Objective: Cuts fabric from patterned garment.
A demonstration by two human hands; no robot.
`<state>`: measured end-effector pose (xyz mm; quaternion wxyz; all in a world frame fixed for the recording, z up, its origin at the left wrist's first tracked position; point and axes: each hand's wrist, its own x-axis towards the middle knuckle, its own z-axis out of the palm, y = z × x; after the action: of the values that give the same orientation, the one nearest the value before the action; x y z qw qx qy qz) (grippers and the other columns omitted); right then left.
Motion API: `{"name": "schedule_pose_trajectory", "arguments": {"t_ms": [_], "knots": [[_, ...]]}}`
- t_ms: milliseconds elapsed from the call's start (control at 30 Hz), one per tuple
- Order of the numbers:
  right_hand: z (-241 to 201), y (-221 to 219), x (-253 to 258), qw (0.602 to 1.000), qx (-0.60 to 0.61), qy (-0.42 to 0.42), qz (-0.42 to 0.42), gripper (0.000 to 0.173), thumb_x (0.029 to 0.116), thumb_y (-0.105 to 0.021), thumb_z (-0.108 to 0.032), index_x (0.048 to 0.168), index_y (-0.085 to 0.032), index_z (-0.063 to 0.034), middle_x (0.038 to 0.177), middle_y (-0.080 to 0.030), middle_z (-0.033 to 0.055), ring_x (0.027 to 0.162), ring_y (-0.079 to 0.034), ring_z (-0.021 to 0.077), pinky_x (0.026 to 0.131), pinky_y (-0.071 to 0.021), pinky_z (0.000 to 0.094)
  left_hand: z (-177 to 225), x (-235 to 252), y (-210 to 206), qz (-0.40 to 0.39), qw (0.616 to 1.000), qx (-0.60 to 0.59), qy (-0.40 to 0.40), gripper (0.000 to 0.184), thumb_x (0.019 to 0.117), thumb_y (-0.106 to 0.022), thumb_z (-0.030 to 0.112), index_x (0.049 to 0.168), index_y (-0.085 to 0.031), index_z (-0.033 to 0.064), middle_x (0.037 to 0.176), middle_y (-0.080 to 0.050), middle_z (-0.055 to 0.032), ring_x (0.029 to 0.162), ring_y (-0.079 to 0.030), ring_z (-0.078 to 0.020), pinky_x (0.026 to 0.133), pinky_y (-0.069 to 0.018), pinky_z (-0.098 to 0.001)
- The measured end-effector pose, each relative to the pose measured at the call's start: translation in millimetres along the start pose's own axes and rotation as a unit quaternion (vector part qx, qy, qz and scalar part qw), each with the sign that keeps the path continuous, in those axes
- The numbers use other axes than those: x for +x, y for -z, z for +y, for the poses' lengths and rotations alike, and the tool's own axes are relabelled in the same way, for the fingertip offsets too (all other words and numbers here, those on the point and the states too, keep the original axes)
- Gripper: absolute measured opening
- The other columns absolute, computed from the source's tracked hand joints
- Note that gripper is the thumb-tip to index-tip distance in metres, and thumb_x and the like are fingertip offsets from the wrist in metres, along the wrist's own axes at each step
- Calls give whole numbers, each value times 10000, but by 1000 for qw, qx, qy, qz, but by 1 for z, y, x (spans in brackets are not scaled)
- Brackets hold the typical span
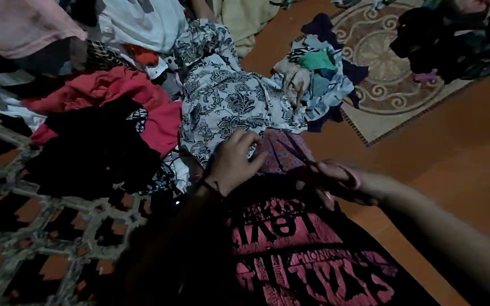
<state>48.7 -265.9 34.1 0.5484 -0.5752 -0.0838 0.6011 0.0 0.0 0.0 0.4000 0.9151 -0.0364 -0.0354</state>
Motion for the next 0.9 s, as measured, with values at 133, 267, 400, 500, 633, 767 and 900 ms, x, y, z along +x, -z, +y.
{"name": "schedule_pose_trajectory", "arguments": {"t_ms": [133, 267, 400, 500, 633, 767, 900], "knots": [[-7, -10, 18, 1000, 14, -15, 8, 753, 880, -404, -836, 1020, -638, -134, 620, -604, -76, 528, -608, 57, 531, -542, 222, -12, 23, -23, -91, 984, 143, 63, 564, 892, -733, 153, 1421, -560, 69, 1344, -570, -254, 1251, -538, -472, 1002, -455, -626], [-8, -20, 36, 998, 41, -3, 46, 623, 1013, -339, -647, 1024, -630, -97, 637, -607, -73, 544, -595, 43, 536, -527, 209, -17, 22, -18, -24, 990, 139, 11, 253, 999, -597, 160, 1194, -708, 42, 1138, -701, -181, 1141, -628, -403, 942, -509, -575], [-2, -29, 54, 992, 52, 66, 98, 527, 1035, -393, -607, 946, -620, -140, 649, -616, -85, 570, -603, 19, 556, -528, 190, -7, 14, -8, 10, 993, 97, -68, 241, 1002, -580, 140, 1151, -712, 4, 1026, -695, -175, 962, -695, -339, 833, -581, -492], [-8, -37, 64, 988, 32, 89, 124, 518, 1024, -406, -613, 989, -607, -136, 662, -609, -96, 585, -590, 12, 583, -513, 185, -4, 11, -6, 21, 992, 84, -87, 242, 1002, -592, 132, 1168, -719, 11, 985, -691, -163, 885, -705, -304, 771, -598, -449], [-10, -39, 73, 983, 45, 91, 153, 470, 1056, -403, -529, 999, -616, -114, 681, -627, -73, 625, -640, 45, 629, -563, 218, -9, 8, -7, 38, 992, 78, -94, 234, 990, -609, 128, 1156, -739, 27, 913, -682, -142, 806, -692, -276, 714, -594, -421], [-9, -38, 77, 981, 44, 89, 167, 406, 1062, -425, -455, 1009, -605, -95, 673, -616, -69, 608, -636, 45, 612, -567, 216, -10, 4, -8, 63, 991, 64, -99, 234, 977, -619, 118, 1149, -753, 34, 844, -667, -118, 716, -669, -229, 644, -582, -369], [-10, -38, 78, 980, 38, 95, 171, 368, 1064, -436, -420, 1004, -614, -103, 668, -611, -74, 597, -628, 36, 605, -563, 210, -13, 2, -12, 80, 990, 54, -104, 235, 962, -618, 109, 1136, -765, 50, 793, -639, -94, 670, -632, -200, 608, -556, -337]]}}
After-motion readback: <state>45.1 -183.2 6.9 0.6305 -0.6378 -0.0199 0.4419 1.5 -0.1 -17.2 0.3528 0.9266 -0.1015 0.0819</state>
